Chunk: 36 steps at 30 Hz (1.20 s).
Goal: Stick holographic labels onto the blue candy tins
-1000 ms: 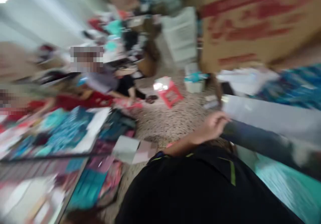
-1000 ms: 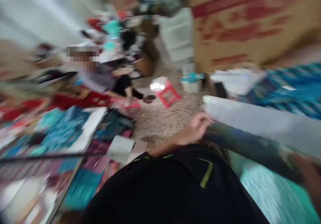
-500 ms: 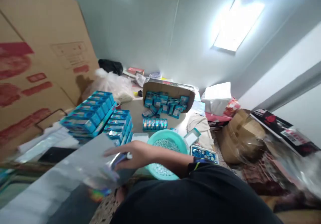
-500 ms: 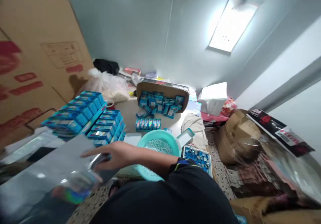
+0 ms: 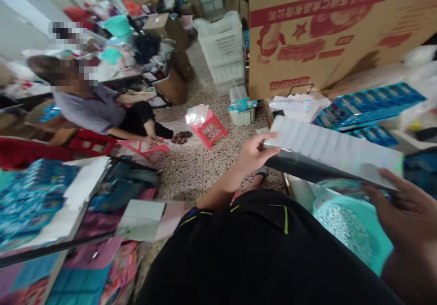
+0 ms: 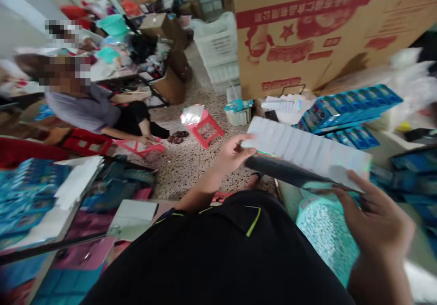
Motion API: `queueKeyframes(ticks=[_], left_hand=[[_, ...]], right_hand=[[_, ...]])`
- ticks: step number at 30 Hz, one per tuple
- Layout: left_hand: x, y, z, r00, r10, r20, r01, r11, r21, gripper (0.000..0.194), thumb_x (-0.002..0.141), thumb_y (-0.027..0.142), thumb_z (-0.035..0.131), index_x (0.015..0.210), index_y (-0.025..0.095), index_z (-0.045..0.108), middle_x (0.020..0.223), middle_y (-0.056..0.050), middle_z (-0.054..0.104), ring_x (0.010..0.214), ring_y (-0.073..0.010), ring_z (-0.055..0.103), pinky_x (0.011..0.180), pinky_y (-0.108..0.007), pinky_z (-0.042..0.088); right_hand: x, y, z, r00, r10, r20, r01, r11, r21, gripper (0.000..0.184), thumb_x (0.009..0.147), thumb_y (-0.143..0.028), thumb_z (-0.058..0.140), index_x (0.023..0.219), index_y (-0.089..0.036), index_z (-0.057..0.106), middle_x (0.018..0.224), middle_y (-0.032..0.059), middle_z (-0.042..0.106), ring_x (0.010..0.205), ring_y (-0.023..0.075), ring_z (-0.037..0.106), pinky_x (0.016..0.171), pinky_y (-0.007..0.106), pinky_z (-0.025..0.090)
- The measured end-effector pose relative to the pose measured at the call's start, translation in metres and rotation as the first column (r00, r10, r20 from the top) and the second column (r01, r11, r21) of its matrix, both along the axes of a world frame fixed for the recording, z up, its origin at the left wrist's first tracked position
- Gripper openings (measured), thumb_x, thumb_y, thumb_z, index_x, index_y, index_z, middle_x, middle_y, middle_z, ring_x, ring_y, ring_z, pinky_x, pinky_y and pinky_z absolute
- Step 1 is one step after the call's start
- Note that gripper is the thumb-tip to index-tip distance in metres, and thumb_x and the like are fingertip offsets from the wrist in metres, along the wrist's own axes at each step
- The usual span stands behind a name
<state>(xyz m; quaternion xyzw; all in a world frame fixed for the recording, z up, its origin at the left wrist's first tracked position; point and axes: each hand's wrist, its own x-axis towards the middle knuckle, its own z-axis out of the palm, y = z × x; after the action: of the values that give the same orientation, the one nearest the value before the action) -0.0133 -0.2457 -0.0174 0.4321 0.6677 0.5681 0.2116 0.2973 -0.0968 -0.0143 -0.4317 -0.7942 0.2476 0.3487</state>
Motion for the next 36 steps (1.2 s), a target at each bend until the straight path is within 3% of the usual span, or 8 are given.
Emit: queueKeyframes(ticks=[3, 8, 14, 18, 22, 27, 31, 36], left_hand=[[-0.003, -0.02, 0.006, 0.987, 0.117, -0.109, -0.112, 0.992, 0.055, 0.041, 0.089, 0.047, 0.073, 0.12, 0.02, 0.071, 0.105, -0.007, 0.074, 0.073, -0.0141, 0.065, 0.067, -0.031, 0.057], [-0.024, -0.03, -0.001, 0.981, 0.16, -0.106, -0.156, 0.987, 0.045, 0.047, 0.089, 0.044, 0.073, 0.129, 0.02, 0.066, 0.115, -0.008, 0.073, 0.086, -0.018, 0.069, 0.075, -0.034, 0.06], [-0.034, -0.02, 0.011, 0.987, 0.02, -0.157, -0.053, 0.976, -0.209, 0.067, 0.075, 0.048, 0.083, 0.132, 0.019, 0.065, 0.12, -0.013, 0.07, 0.102, -0.0299, 0.069, 0.08, -0.044, 0.061], [-0.034, -0.024, 0.03, 0.955, -0.082, -0.283, -0.032, 0.926, -0.376, 0.042, 0.08, 0.055, 0.077, 0.098, 0.018, 0.073, 0.085, -0.007, 0.07, 0.074, -0.0215, 0.065, 0.067, -0.037, 0.053], [-0.04, -0.029, 0.042, 0.803, -0.098, -0.587, -0.169, 0.909, -0.382, 0.043, 0.089, 0.055, 0.069, 0.069, 0.018, 0.061, 0.069, -0.003, 0.056, 0.067, -0.0172, 0.055, 0.07, -0.035, 0.05], [-0.027, -0.022, 0.054, 0.538, 0.095, -0.838, -0.3, 0.95, -0.085, 0.04, 0.086, 0.05, 0.076, 0.113, 0.021, 0.068, 0.137, -0.013, 0.056, 0.131, -0.0342, 0.052, 0.117, -0.06, 0.033], [0.012, -0.015, 0.059, 0.444, -0.062, -0.894, -0.021, 0.997, -0.08, 0.071, 0.081, 0.056, 0.079, 0.141, 0.028, 0.053, 0.149, -0.013, 0.051, 0.146, -0.0354, 0.04, 0.125, -0.064, 0.013], [0.024, -0.006, 0.049, 0.521, -0.164, -0.837, 0.065, 0.986, -0.153, 0.023, 0.099, 0.026, 0.061, 0.121, 0.028, 0.067, 0.117, -0.004, 0.071, 0.116, -0.0223, 0.065, 0.124, -0.054, 0.024]], right_hand=[[-0.023, -0.006, 0.009, 0.999, 0.003, 0.033, -0.004, 0.999, 0.032, 0.05, 0.09, -0.054, 0.073, 0.127, -0.02, 0.075, 0.104, 0.0136, 0.075, 0.091, 0.0359, 0.073, 0.076, 0.042, 0.059], [-0.051, 0.014, 0.011, 0.986, 0.146, -0.076, -0.142, 0.988, 0.058, 0.035, 0.091, -0.048, 0.071, 0.111, -0.02, 0.079, 0.103, 0.0085, 0.075, 0.091, 0.029, 0.072, 0.078, 0.038, 0.058], [-0.075, 0.025, 0.025, 0.925, 0.322, -0.199, -0.29, 0.941, 0.172, 0.016, 0.094, -0.037, 0.07, 0.094, -0.025, 0.081, 0.094, 0.0072, 0.069, 0.09, 0.0248, 0.066, 0.085, 0.041, 0.056], [-0.073, 0.024, 0.028, 0.898, 0.373, -0.232, -0.348, 0.926, 0.144, 0.02, 0.094, -0.043, 0.072, 0.087, -0.026, 0.08, 0.115, 0.0089, 0.067, 0.111, 0.0292, 0.063, 0.099, 0.047, 0.051], [-0.073, 0.012, 0.021, 0.888, 0.386, -0.251, -0.433, 0.886, -0.167, 0.029, 0.094, -0.047, 0.067, 0.089, -0.02, 0.076, 0.085, 0.0064, 0.072, 0.076, 0.0226, 0.067, 0.069, 0.033, 0.053], [-0.091, 0.001, 0.009, 0.9, 0.185, -0.394, -0.336, 0.871, -0.36, 0.041, 0.087, -0.057, 0.071, 0.091, -0.017, 0.071, 0.076, 0.0051, 0.067, 0.065, 0.0195, 0.061, 0.056, 0.028, 0.043], [-0.102, 0.005, 0.011, 0.829, -0.039, -0.558, -0.332, 0.768, -0.547, 0.05, 0.075, -0.062, 0.08, 0.093, -0.017, 0.069, 0.067, 0.0011, 0.06, 0.053, 0.0144, 0.052, 0.047, 0.024, 0.037], [-0.104, 0.0, 0.016, 0.761, -0.079, -0.644, -0.517, 0.525, -0.676, 0.051, 0.066, -0.053, 0.09, 0.093, -0.016, 0.069, 0.064, -0.0001, 0.058, 0.049, 0.0117, 0.048, 0.041, 0.02, 0.032]])
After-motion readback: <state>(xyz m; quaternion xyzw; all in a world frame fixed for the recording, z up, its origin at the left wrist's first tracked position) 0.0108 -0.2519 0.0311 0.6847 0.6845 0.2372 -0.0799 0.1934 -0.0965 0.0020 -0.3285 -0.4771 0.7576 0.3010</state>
